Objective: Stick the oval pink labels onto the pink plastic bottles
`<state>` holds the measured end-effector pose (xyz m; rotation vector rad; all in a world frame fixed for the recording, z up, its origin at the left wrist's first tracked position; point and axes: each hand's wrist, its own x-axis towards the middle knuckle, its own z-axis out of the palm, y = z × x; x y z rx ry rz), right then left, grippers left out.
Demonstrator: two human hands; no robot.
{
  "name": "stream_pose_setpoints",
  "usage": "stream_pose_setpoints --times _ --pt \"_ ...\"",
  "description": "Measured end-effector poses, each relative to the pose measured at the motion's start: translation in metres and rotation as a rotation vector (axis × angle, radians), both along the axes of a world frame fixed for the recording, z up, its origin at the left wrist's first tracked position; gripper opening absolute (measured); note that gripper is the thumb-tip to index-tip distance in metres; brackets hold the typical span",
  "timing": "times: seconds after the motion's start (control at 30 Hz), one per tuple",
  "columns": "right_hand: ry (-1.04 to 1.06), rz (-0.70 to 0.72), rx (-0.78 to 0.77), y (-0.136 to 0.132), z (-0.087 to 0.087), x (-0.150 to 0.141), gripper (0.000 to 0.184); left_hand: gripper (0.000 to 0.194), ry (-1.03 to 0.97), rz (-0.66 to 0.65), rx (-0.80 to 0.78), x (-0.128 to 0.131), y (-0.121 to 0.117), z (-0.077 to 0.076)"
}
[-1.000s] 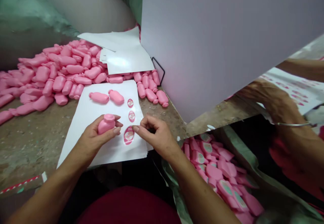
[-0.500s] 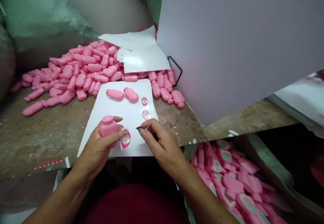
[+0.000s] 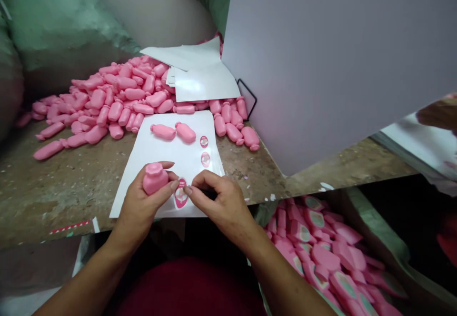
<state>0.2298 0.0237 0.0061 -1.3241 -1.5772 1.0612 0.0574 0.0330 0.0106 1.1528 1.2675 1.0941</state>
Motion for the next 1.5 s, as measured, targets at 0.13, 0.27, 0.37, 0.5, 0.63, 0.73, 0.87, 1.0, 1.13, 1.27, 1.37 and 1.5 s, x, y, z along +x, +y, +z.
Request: stream_pose_setpoints --times 0.13,0.27,0.37,0.5,0.63,0.73,0.87,1.0,1.13,1.27,1.37,1.5 --pt "0.077 -0.056 -0.076 0.002 0.005 0.004 0.024 0.045 -0.012 0.136 -0.004 -0.004 0.003 0.001" --pt "0.117 -0.072 -0.101 0.002 0.008 0.001 0.02 0.045 -0.405 0.085 -0.335 -0.005 0.004 0.002" --pt "0.137 -0.019 -0.088 0.002 0.009 -0.006 0.017 0.036 -0.543 0.017 -0.459 -0.005 0.002 0.001" --pt "0.125 0.038 -0.061 0.003 0.009 -0.014 0.013 0.035 -0.654 -0.052 -0.501 -0.004 0.0 0.0" --pt "0.09 0.026 -0.07 0.004 0.003 -0.017 0.013 0.047 -0.687 0.004 -0.525 0.0 -0.002 0.003" --pt "0.087 0.013 -0.077 0.004 -0.001 -0.019 0.012 0.055 -0.65 0.022 -0.493 0.002 -0.003 0.004" --pt "0.13 0.019 -0.098 0.006 -0.006 -0.022 0.015 0.057 -0.613 0.024 -0.436 0.003 -0.005 0.002" --pt "0.149 0.023 -0.118 0.008 -0.007 -0.023 0.016 0.057 -0.601 0.035 -0.427 0.004 -0.006 0.001" --pt "0.17 0.038 -0.123 0.007 -0.007 -0.022 0.017 0.063 -0.589 0.018 -0.412 0.005 -0.007 0.001" --pt "0.166 0.039 -0.129 0.006 -0.006 -0.021 0.015 0.063 -0.585 0.01 -0.395 0.006 -0.007 0.001" --pt "0.162 0.037 -0.136 0.007 -0.006 -0.021 0.016 0.06 -0.588 0.014 -0.374 0.006 -0.008 0.0" --pt "0.147 0.031 -0.123 0.008 -0.006 -0.022 0.017 0.057 -0.601 0.012 -0.357 0.007 -0.009 -0.001"
